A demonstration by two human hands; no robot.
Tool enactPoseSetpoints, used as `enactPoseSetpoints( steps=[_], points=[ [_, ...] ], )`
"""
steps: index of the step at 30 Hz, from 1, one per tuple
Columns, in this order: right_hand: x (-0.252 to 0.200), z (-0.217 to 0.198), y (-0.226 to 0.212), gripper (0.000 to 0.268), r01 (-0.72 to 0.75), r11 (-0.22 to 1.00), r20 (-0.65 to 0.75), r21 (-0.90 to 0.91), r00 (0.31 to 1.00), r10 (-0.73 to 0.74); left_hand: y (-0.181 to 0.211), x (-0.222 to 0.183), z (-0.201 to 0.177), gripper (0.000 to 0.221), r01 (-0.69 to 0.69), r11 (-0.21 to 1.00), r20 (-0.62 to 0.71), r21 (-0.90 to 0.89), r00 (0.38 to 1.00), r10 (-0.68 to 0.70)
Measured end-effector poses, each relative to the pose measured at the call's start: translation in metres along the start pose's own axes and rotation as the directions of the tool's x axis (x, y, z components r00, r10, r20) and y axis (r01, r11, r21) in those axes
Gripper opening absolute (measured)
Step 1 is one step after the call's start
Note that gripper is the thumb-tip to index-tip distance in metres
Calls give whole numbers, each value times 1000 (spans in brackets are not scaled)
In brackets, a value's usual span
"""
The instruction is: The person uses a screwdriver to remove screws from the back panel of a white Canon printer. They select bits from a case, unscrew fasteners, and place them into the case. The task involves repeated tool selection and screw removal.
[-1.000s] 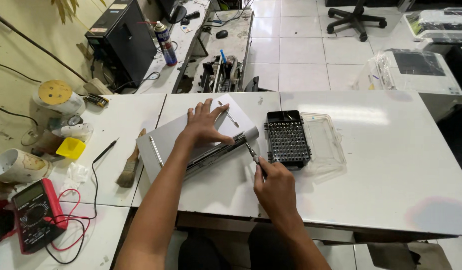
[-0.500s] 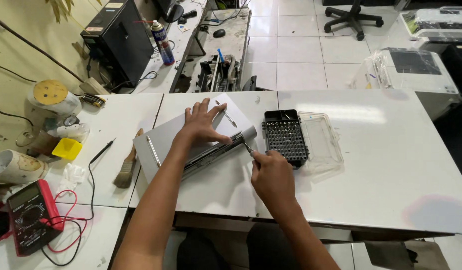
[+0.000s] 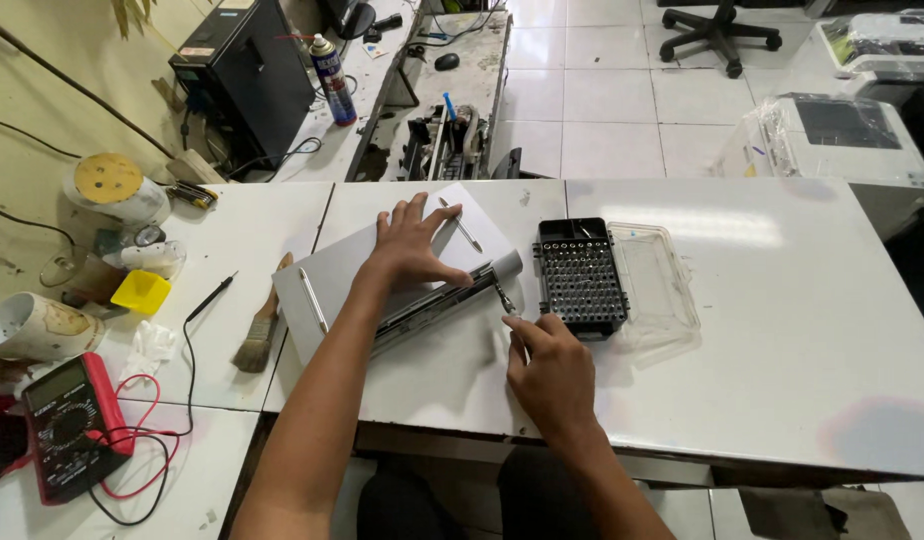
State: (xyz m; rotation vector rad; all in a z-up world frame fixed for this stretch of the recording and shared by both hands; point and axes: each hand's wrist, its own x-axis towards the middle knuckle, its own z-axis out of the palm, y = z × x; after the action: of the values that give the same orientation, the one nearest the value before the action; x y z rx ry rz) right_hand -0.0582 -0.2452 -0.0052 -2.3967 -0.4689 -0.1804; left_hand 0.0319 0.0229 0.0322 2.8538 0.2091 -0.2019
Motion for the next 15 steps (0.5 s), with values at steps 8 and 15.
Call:
enactPoseSetpoints(
  steps=[8,15],
  points=[
    [17,-8,-6,28,-62,998,47,15,997,61,-2,4,3,132,11,1000,-2,14,1000,-11],
    [17,-18,-16,33,-156,977,98,142,985,143,0,0,1,132,6,1000,-14,12,1000,-6]
  ],
)
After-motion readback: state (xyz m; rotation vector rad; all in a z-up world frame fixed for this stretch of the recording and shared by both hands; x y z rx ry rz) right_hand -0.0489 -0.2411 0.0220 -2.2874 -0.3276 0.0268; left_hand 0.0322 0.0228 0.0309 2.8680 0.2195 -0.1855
